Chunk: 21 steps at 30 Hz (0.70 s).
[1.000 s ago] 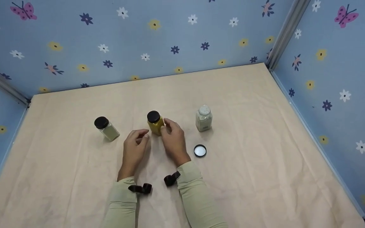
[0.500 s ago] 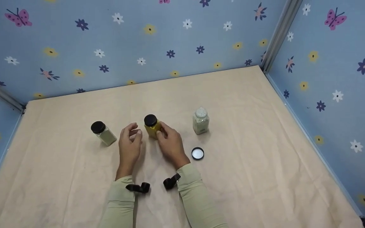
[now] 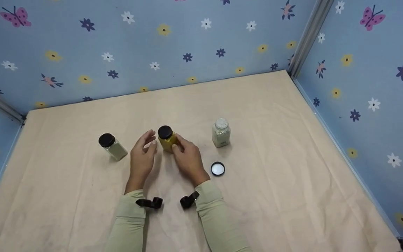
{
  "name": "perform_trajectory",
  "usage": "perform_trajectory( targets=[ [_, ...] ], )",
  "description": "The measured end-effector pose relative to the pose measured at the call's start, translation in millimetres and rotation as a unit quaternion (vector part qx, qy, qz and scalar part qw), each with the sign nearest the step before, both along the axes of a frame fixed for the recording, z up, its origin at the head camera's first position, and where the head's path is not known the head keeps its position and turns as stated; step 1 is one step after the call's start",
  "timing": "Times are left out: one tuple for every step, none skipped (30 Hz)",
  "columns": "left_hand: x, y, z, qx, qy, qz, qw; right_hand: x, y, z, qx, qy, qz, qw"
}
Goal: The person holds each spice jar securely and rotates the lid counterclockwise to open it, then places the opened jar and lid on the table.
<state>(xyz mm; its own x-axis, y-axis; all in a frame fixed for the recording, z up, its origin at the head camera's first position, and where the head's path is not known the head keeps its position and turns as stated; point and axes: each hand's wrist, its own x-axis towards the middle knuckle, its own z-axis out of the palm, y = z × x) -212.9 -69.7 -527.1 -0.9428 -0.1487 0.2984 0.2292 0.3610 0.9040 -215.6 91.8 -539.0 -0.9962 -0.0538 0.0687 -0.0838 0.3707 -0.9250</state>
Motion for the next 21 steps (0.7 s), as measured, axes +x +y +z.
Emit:
perform_trajectory(
  targets=[
    [-0.1, 0.1, 0.1, -0.001, 0.001, -0.002, 1.0000, 0.2, 0.4, 0.6, 0.002, 0.000, 0.002, 1.000],
    [-0.3, 0.3, 0.0, -0.001, 0.002, -0.004, 1.0000, 0.3, 0.8, 0.8, 0.001, 0.000, 0.005, 1.000],
    [-0.5, 0.5, -0.2, -0.001, 0.003, -0.006, 1.0000, 0.2, 1.2, 0.8, 0.002, -0.001, 0.008, 1.000],
    [-0.7, 0.7, -0.6, -0.001, 0.003, -0.008, 1.0000, 0.2, 1.5, 0.6, 0.002, -0.001, 0.010, 1.000],
    [-0.9, 0.8, -1.1, -0.003, 0.004, -0.010, 0.9999, 0.1, 1.9, 0.5, 0.004, -0.002, 0.013, 1.000],
    [-0.9, 0.9, -1.6, -0.004, 0.005, -0.014, 0.9999, 0.1, 2.3, 0.0, 0.004, -0.004, 0.015, 1.000],
    [-1.0, 0.9, -1.6, -0.004, 0.004, -0.017, 0.9998, -0.2, 2.5, -0.2, 0.004, -0.005, 0.016, 1.000],
    [-1.0, 1.0, -1.4, -0.006, 0.004, -0.020, 0.9998, -0.7, 2.7, -0.6, 0.004, -0.006, 0.019, 1.000],
    [-0.9, 1.2, -1.1, -0.009, 0.001, -0.023, 0.9997, -1.2, 2.8, -0.7, 0.003, -0.006, 0.021, 1.000],
    [-0.6, 1.5, -0.9, -0.011, -0.002, -0.026, 0.9996, -1.4, 3.0, -1.0, 0.004, -0.004, 0.022, 1.000],
    [-0.2, 1.9, -0.5, -0.014, -0.005, -0.029, 0.9995, -1.5, 3.3, -1.2, 0.004, -0.004, 0.024, 1.000],
    [0.3, 2.4, -0.2, -0.016, -0.010, -0.033, 0.9993, -1.6, 3.5, -1.4, 0.001, -0.003, 0.026, 1.000],
    [0.6, 3.0, 0.2, -0.018, -0.012, -0.036, 0.9991, -1.8, 3.9, -1.7, 0.001, -0.001, 0.027, 1.000],
    [0.8, 3.5, 0.4, -0.019, -0.013, -0.041, 0.9989, -1.8, 4.1, -1.5, 0.001, 0.002, 0.028, 1.000],
    [0.9, 4.0, 0.4, -0.021, -0.014, -0.044, 0.9987, -1.7, 4.3, -1.5, -0.001, 0.005, 0.029, 1.000],
    [1.0, 4.3, 0.4, -0.023, -0.014, -0.047, 0.9985, -1.6, 4.4, -1.5, -0.002, 0.008, 0.030, 1.000],
    [1.1, 4.8, -0.1, -0.024, -0.013, -0.050, 0.9984, -1.3, 4.8, -1.9, -0.003, 0.011, 0.031, 0.999],
    [1.1, 5.2, -0.5, -0.025, -0.013, -0.052, 0.9983, -1.2, 5.0, -2.2, -0.004, 0.014, 0.032, 0.999],
    [1.0, 5.6, -0.8, -0.026, -0.012, -0.053, 0.9982, -1.1, 5.1, -2.5, -0.004, 0.016, 0.032, 0.999],
    [1.0, 5.9, -1.0, -0.028, -0.013, -0.053, 0.9981, -0.9, 5.1, -2.4, -0.003, 0.017, 0.033, 0.999],
    [0.9, 6.1, -1.1, -0.030, -0.013, -0.053, 0.9981, -0.7, 5.2, -2.3, -0.003, 0.019, 0.033, 0.999]
  ],
)
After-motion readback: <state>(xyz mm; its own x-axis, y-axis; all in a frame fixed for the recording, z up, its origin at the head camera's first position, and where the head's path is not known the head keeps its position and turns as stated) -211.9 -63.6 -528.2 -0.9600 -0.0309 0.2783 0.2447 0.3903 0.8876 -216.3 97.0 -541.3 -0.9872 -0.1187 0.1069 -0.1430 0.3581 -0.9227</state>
